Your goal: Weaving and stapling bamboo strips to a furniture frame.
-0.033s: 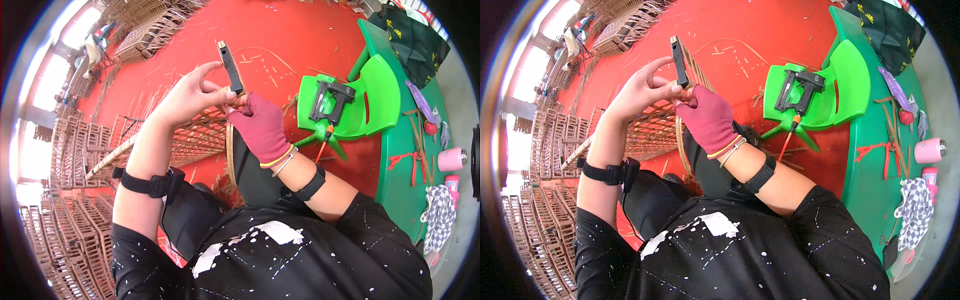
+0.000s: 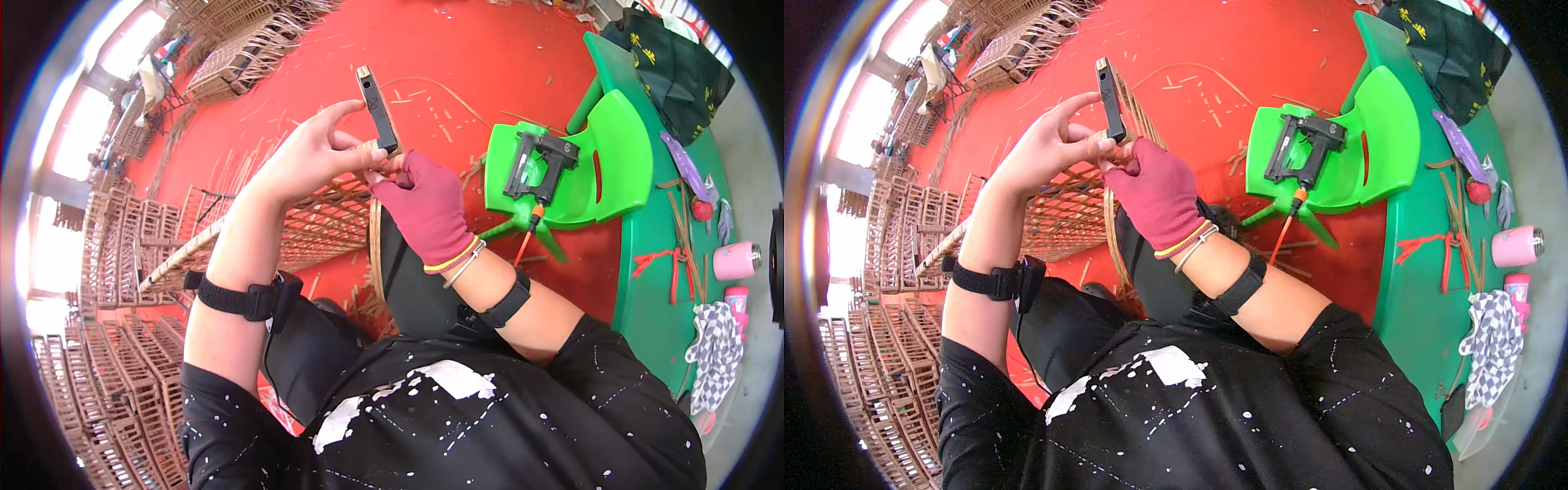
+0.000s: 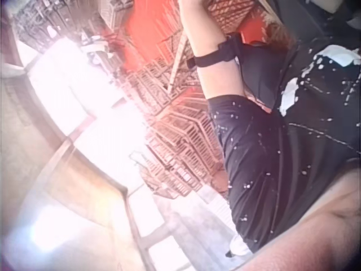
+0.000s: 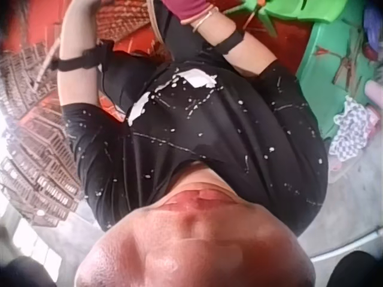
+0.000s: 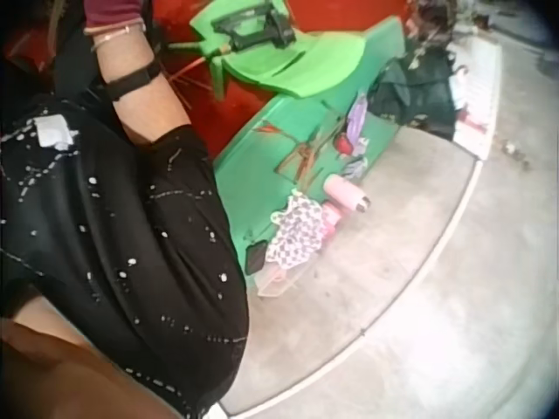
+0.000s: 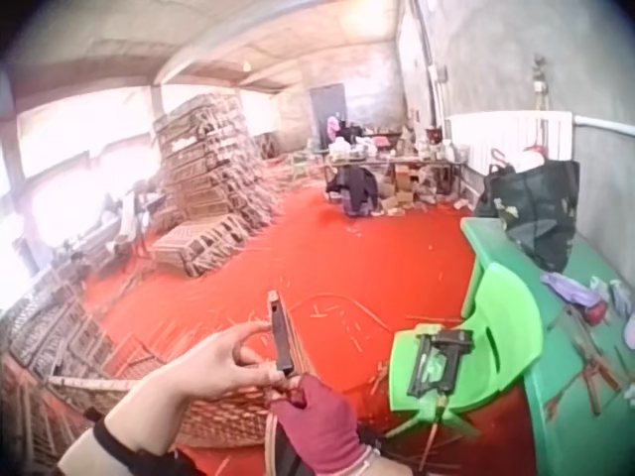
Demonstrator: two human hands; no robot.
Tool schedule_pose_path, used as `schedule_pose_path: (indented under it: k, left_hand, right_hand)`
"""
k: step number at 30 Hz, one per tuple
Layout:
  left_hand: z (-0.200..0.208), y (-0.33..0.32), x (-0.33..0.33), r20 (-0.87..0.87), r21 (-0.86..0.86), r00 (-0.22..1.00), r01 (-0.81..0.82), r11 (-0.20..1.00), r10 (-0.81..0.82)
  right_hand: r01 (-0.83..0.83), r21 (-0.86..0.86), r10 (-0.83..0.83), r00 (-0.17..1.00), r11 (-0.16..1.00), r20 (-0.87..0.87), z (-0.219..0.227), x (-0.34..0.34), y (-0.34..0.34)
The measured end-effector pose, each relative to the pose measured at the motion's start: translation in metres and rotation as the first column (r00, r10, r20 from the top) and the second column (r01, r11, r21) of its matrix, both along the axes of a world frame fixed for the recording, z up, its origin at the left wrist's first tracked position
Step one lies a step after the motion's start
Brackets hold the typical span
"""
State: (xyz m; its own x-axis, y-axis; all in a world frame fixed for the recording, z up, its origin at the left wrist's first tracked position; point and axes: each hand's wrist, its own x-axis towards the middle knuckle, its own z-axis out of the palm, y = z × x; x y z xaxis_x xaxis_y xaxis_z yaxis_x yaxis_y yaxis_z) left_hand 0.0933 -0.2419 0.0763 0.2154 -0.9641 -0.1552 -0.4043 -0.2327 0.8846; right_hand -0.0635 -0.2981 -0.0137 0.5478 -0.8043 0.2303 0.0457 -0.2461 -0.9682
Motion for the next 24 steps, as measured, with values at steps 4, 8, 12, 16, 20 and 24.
schedule_pose_path:
  k: [4,8,12,16,20,24]
  left_hand:
    - [-0.007,0.001,0.002,-0.003,-0.046,1.0,0.023,0.999,-0.023]
    - [-0.01,-0.002,-0.001,0.145,-0.095,0.982,-0.105,0.99,0.118]
    - [-0.021,-0.006,0.01,0.037,-0.096,0.986,-0.161,0.982,0.165]
    - [-0.027,-0.011,0.005,0.172,-0.195,0.962,-0.177,0.965,0.211]
    - [-0.023,-0.008,0.002,0.368,-0.194,0.896,-0.188,0.963,0.25]
    - [-0.017,-0.001,-0.01,0.515,-0.249,0.801,-0.201,0.947,0.305]
  right_hand:
    - [0.035,0.032,-0.037,0.996,0.999,0.079,-0.004,0.006,0.003]
    - [-0.007,0.217,-0.03,0.986,0.976,0.163,-0.01,0.013,0.005]
    - [-0.071,0.366,-0.007,0.978,0.928,0.208,-0.01,0.018,0.008]
    - [-0.082,0.474,-0.022,0.977,0.876,0.21,-0.006,0.017,0.016]
    - [-0.13,0.507,0.044,0.983,0.852,0.177,0.009,0.013,0.011]
    - [-0.405,0.705,0.232,0.914,0.583,0.334,0.02,-0.01,-0.009]
